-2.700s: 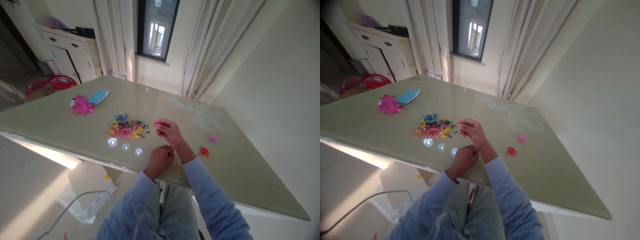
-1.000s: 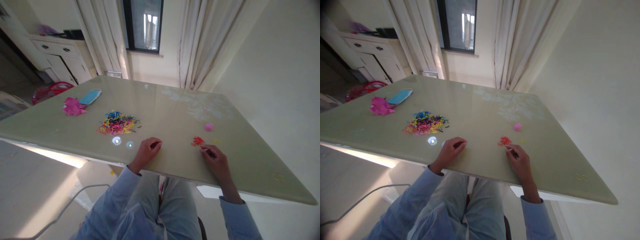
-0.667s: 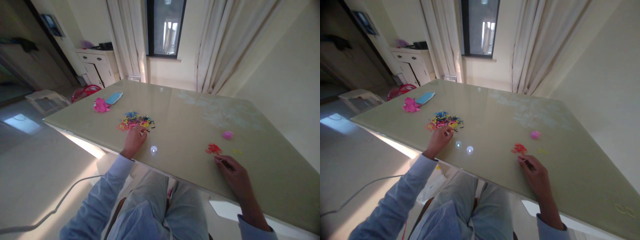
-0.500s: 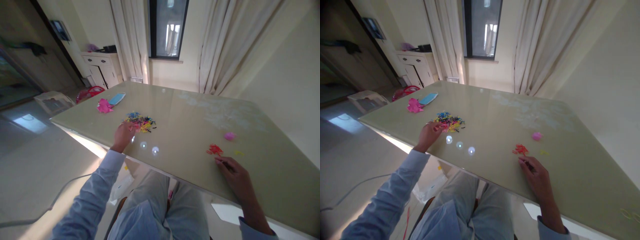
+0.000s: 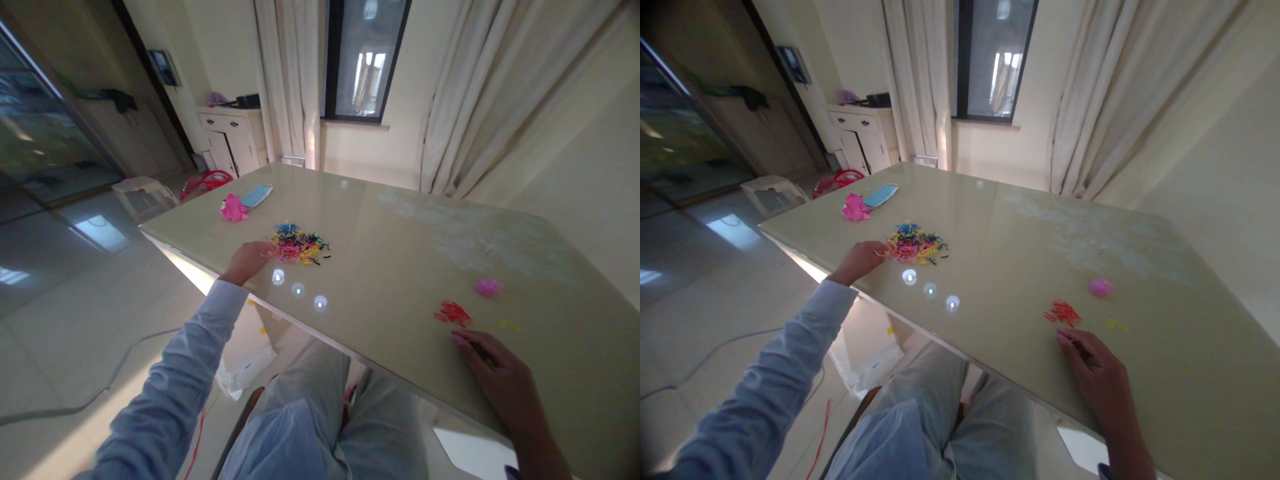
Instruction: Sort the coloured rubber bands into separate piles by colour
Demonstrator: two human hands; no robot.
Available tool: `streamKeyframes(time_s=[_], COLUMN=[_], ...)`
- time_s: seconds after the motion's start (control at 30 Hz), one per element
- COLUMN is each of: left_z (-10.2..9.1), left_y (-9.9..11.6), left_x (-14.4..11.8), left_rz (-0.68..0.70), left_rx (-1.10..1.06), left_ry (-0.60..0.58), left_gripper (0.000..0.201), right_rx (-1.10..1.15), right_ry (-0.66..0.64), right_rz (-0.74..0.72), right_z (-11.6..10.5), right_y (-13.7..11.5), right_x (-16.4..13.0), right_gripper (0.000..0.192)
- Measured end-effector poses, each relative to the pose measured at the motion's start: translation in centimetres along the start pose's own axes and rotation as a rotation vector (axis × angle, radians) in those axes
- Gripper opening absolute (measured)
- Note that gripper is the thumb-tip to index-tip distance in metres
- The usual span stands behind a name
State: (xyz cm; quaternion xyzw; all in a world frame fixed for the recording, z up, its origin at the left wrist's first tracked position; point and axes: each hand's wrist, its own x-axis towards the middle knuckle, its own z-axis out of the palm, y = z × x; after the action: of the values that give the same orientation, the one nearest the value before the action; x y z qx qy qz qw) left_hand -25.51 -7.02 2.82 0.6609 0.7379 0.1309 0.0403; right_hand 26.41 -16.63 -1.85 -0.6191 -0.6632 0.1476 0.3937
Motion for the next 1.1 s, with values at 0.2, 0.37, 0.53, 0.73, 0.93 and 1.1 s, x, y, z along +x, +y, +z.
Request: streamKeyframes(time_s=[0.2, 0.37, 0.53, 0.73, 0.93, 1.1], left_z=[0.6, 1.6, 1.9, 2.0, 2.1, 2.3], left_y=[0.2, -0.1, 0.0, -0.9, -1.2, -0.7], left_x=[-0.3, -0.2, -0.2, -0.5, -0.7, -0.6], left_rz=[0.004, -0.073, -0.075, -0.109, -0.108, -0.122], left_rx=[0.059, 0.051, 0.073, -0.016, -0.046, -0.025], left_ry=[0.013, 0.027, 0.016, 0.127, 0.104, 0.108], left_gripper=[0.029, 0.028, 0.026, 0.03, 0.028, 0.027], right_rx=[-0.03, -0.046, -0.04, -0.03, -0.045, -0.049], right_ry=[-0.027, -0.022, -0.014, -0.005, -0.005, -0.007], right_rz=[0.039, 0.039, 0.012, -0.001, -0.016, -0.015], right_z=[-0.2, -0.1, -0.1, -0.1, 0.0, -0.1], right_y=[0.2, 0.1, 0.0, -0.4, -0.2, -0.3], right_x=[-0.1, -0.2, -0.1, -0.1, 0.0, -0.1], right_gripper=[0.036, 0.037, 0.035, 0.033, 0.034, 0.034])
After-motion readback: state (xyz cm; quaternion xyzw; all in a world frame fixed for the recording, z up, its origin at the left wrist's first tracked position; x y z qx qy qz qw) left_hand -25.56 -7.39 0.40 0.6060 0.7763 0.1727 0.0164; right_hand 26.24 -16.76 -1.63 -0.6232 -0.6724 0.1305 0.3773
